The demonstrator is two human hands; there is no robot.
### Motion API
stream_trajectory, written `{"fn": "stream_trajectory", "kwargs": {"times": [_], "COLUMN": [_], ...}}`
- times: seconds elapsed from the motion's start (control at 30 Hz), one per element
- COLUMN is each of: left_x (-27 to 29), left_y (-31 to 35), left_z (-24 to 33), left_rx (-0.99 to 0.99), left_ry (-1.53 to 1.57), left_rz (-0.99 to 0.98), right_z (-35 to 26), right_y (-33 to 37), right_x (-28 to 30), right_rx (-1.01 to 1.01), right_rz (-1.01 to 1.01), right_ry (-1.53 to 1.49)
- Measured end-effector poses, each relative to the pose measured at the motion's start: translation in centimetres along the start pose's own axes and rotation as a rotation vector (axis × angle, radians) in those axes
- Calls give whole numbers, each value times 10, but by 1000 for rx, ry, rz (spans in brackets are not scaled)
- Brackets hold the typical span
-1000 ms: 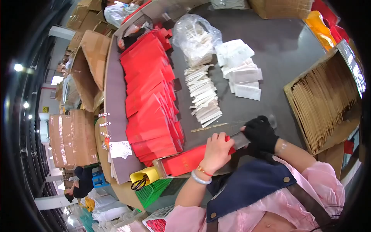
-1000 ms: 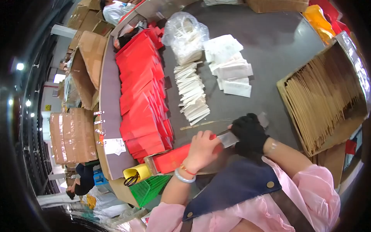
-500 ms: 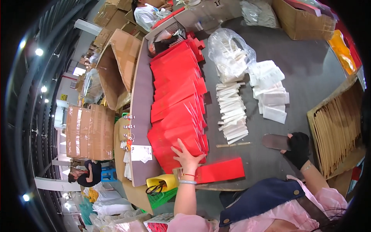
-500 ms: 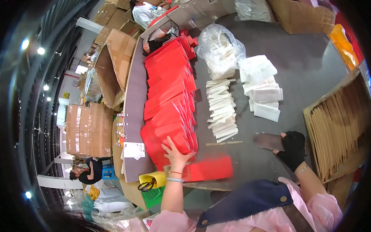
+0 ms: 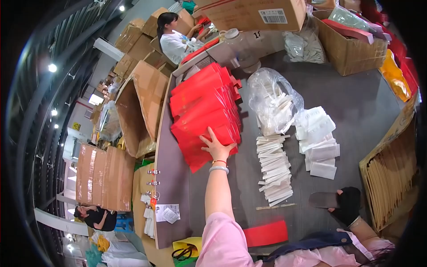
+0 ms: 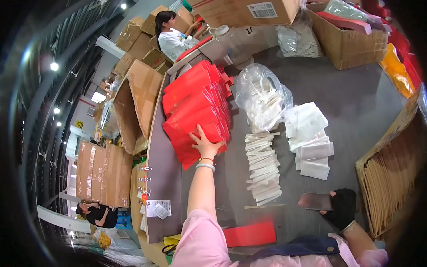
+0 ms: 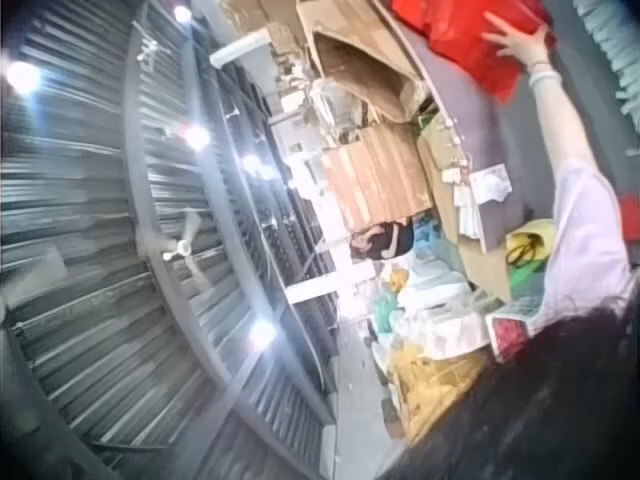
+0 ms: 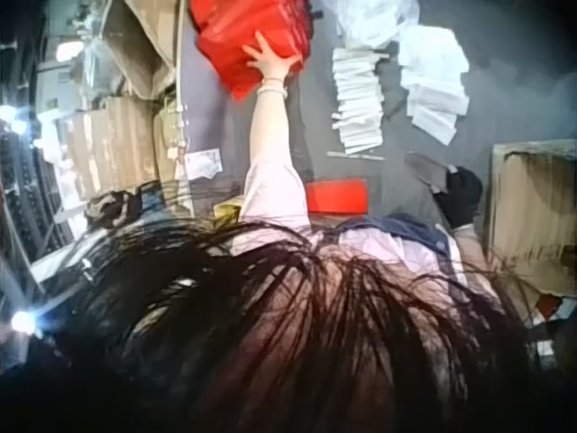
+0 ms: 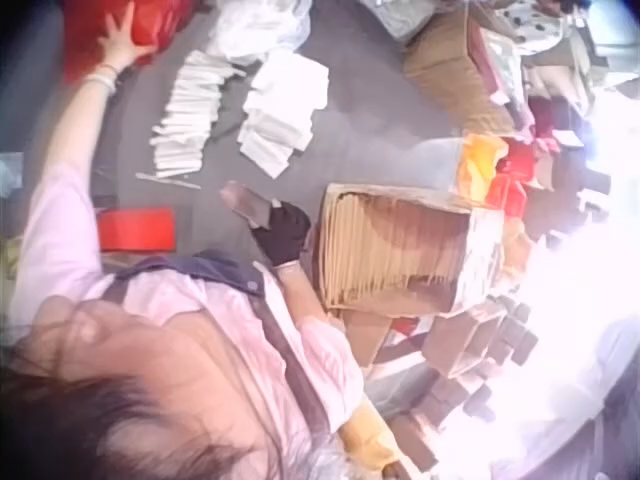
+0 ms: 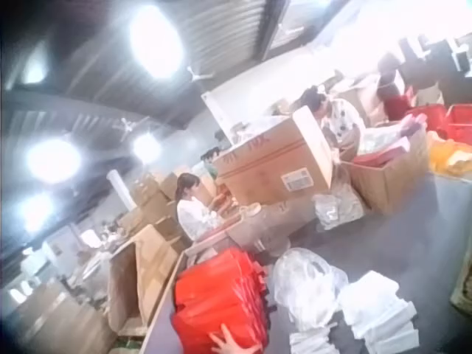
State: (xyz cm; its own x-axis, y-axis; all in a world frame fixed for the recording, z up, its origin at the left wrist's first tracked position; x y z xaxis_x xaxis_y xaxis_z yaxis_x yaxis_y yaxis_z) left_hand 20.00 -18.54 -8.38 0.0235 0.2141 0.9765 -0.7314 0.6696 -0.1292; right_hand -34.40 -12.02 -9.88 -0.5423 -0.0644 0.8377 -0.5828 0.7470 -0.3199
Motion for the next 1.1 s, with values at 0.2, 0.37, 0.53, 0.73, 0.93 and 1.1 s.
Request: {"fn": "stream_trajectory", "kwargs": {"times": [0.2,0.37,0.53,0.73,0.93,1.1], "left_x": [11,21,40,58,58,34], "left_y": [47,78,94,178,337,371], "left_z": [21,-22,-50,-35,43,28], "left_rx": [-38,-371,-351,-497,-373,-202], "left_ry": [-142,9,79,-34,260,241], "left_rz": [2,34,-241,-120,-357,-263], "right_z": [14,9,7,-26,-41,-57], "right_y": [11,-2,-11,-22,-19,-24], "right_x": [-3,1,9,36,35,26], "right_rx": [-66,-70,-79,-18,18,86], "right_rz": [-44,-128,-120,-194,-342,-405], "right_ry": [49,69,-38,-148,-89,-140]}}
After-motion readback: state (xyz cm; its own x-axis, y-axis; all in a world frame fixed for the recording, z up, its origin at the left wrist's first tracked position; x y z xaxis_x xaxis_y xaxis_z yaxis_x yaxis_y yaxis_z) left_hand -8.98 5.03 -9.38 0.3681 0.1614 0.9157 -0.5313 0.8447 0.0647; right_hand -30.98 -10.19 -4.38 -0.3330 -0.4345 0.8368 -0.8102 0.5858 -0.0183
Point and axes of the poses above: each hand's wrist, its own y-axis away from the middle knuckle, its own x-axis out of the back of the hand, z = x × y, the point moved 2 cm from there along -y, towards the middle knuckle, and after that the axes turned 3 degrees about -y, right-handed, at the moved point
